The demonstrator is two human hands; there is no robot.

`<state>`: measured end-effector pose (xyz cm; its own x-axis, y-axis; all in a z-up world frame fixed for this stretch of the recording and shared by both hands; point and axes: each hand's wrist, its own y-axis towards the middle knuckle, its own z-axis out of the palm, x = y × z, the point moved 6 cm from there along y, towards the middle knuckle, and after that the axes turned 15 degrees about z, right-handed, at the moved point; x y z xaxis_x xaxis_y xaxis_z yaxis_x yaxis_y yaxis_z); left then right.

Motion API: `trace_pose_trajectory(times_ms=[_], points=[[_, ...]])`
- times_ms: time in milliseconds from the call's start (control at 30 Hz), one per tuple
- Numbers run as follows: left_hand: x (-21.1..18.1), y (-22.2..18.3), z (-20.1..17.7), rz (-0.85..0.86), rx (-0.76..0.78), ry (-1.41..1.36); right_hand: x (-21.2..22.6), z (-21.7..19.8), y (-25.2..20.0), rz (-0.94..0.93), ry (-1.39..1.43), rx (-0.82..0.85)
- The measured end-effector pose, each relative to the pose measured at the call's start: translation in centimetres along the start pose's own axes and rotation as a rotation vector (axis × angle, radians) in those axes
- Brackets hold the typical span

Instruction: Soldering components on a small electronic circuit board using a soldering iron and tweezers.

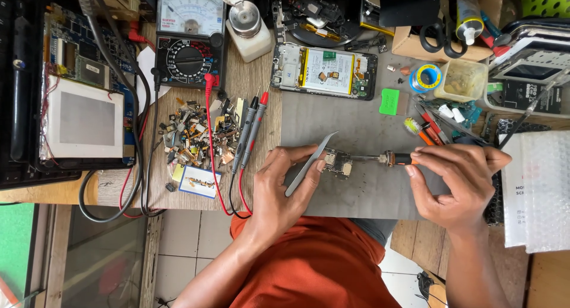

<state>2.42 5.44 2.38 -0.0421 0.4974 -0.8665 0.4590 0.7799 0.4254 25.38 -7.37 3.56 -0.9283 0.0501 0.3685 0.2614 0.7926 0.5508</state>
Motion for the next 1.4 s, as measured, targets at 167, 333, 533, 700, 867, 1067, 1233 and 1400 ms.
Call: trace_pose_trajectory(times_ms=[167,333,533,700,867,1067,1233,1400], points=[[-0.08,0.06,-0.06,-0.005,0.001,-0.005,-0.02,0.04,-0.04,0.015,-0.009,0.006],[0.11,-0.04,0.06,-0.002,-0.004,0.013,-0.03,0.09,0.07,0.003,-0.013,0.003],[0.03,0.02,-0.04,-0.008,-0.006,0.009,-0.17,0.15,-0.04,0.004,-0.013,0.008],[-0.02,0.1,0.06,-0.008,-0.001,0.009,-0.09,0.28,0.04,-0.002,-0.013,0.003],[0.15,0.01,0.14,-0.021,0.006,0.015,-0.49,0.13,-0.28,-0.005,-0.01,-0.017],[0.13,0.05,0.16,-0.029,0.002,0.03,0.22,0.05,0.38,-0.004,-0.008,0.006],[0.14,0.08,0.38,-0.028,0.006,0.029,0.31,-0.09,0.56,0.024,-0.024,0.019],[0.16,0.09,0.4,-0.08,-0.011,-0.018,-0.22,0.03,0.14,0.003,0.026,0.012]])
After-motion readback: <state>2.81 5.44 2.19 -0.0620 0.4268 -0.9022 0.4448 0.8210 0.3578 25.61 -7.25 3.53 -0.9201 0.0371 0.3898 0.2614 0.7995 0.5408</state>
